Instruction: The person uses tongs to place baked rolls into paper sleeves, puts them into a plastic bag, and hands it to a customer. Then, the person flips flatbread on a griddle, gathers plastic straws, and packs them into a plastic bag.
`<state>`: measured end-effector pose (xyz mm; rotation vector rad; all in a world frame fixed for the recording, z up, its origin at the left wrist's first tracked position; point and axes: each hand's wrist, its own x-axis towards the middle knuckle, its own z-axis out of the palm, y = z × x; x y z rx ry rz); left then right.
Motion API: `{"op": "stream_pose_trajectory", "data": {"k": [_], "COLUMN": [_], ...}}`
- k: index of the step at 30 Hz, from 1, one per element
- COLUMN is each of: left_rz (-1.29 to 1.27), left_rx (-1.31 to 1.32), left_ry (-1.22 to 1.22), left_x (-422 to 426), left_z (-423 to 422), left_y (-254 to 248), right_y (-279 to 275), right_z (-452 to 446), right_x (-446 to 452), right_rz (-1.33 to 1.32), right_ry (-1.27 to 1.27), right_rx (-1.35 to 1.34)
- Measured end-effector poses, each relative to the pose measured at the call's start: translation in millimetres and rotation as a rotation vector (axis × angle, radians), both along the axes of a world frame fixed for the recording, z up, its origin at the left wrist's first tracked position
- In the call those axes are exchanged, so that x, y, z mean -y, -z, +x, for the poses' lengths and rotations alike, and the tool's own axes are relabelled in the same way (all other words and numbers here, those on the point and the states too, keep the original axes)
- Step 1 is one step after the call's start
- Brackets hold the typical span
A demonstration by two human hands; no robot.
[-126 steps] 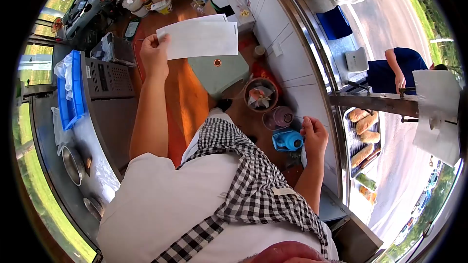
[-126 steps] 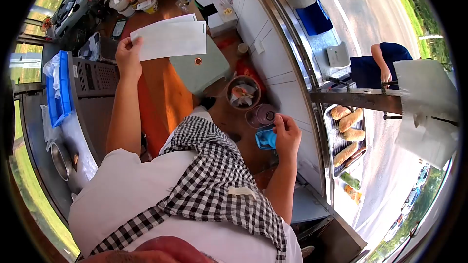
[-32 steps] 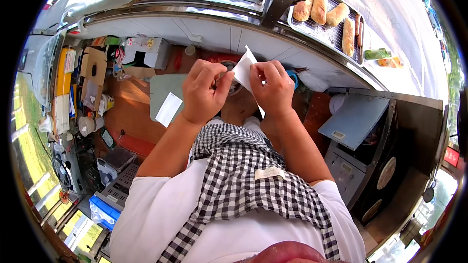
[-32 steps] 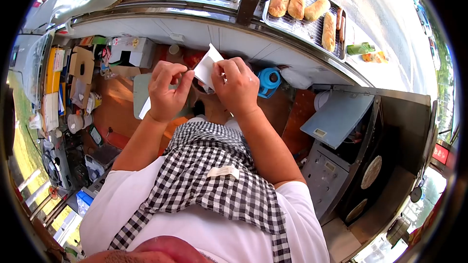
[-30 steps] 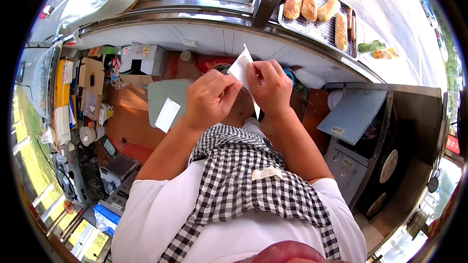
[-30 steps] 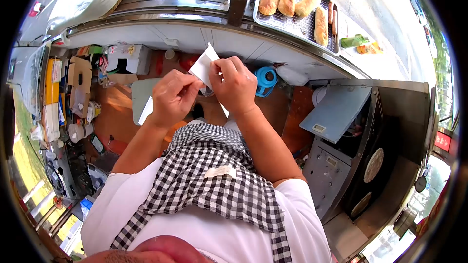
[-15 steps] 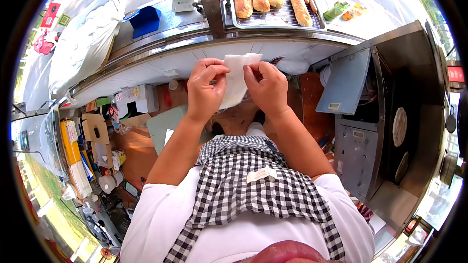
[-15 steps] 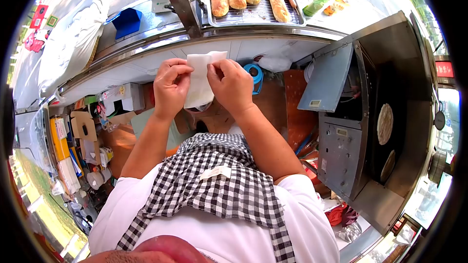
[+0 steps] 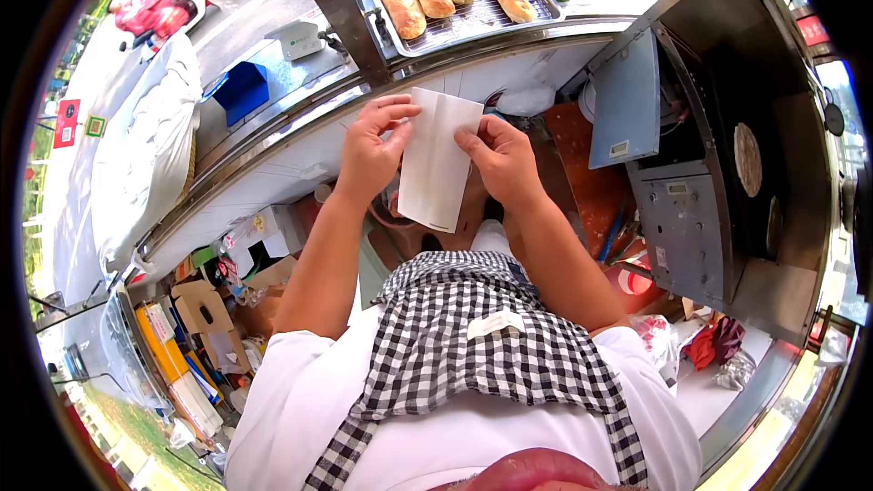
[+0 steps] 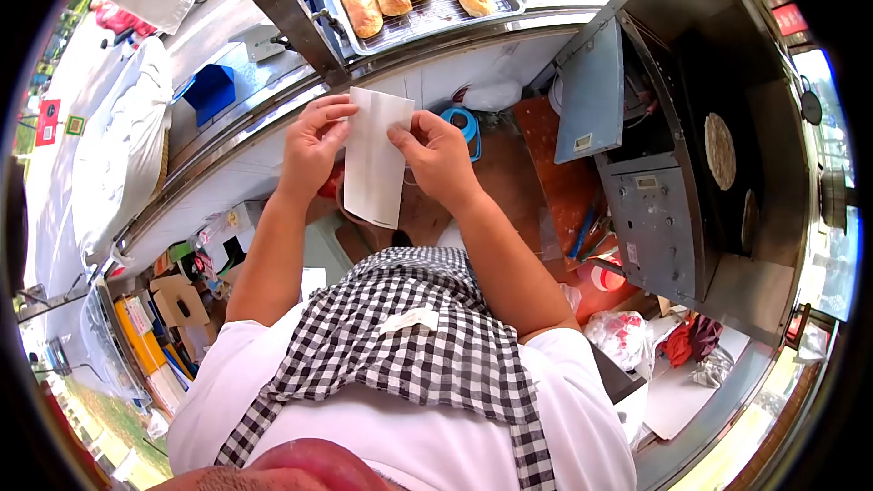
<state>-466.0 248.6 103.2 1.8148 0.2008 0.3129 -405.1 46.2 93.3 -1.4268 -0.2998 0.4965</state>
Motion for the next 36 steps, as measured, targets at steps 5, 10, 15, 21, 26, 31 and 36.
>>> {"op": "stream_pose_trajectory", "data": {"k": [5, 10, 15, 21, 26, 31, 36], "left_rz": [0.012, -0.441, -0.256, -0.090, -0.038, -0.040, 0.044], "left_rx": [-0.099, -0.234, -0.267, -0.207, -0.173, -0.179, -0.160], "left_ry": [0.153, 0.234, 0.338, 0.460, 0.574, 0.745, 0.850], "left_x": [25, 54, 73, 115, 150, 171, 214], "left_z": [3, 5, 22, 42, 62, 78, 85], "left_y": [19, 25, 50, 54, 47, 73, 77], "right_y": [-8, -10, 12, -5, 8, 44, 55], "right_z": [-20, -36, -36, -38, -65, -144, -271], "right_x": [12, 35, 63, 112, 184, 279, 371], "right_rz": [-0.123, -0.106, -0.169, -0.251, -0.313, -0.499, -0.688], "right_ry": [0.135, 0.208, 0.380, 0.447, 0.655, 1.049, 1.548], "right_rx": [0.110, 0.056, 0.147, 0.162, 0.129, -0.007, -0.359]}}
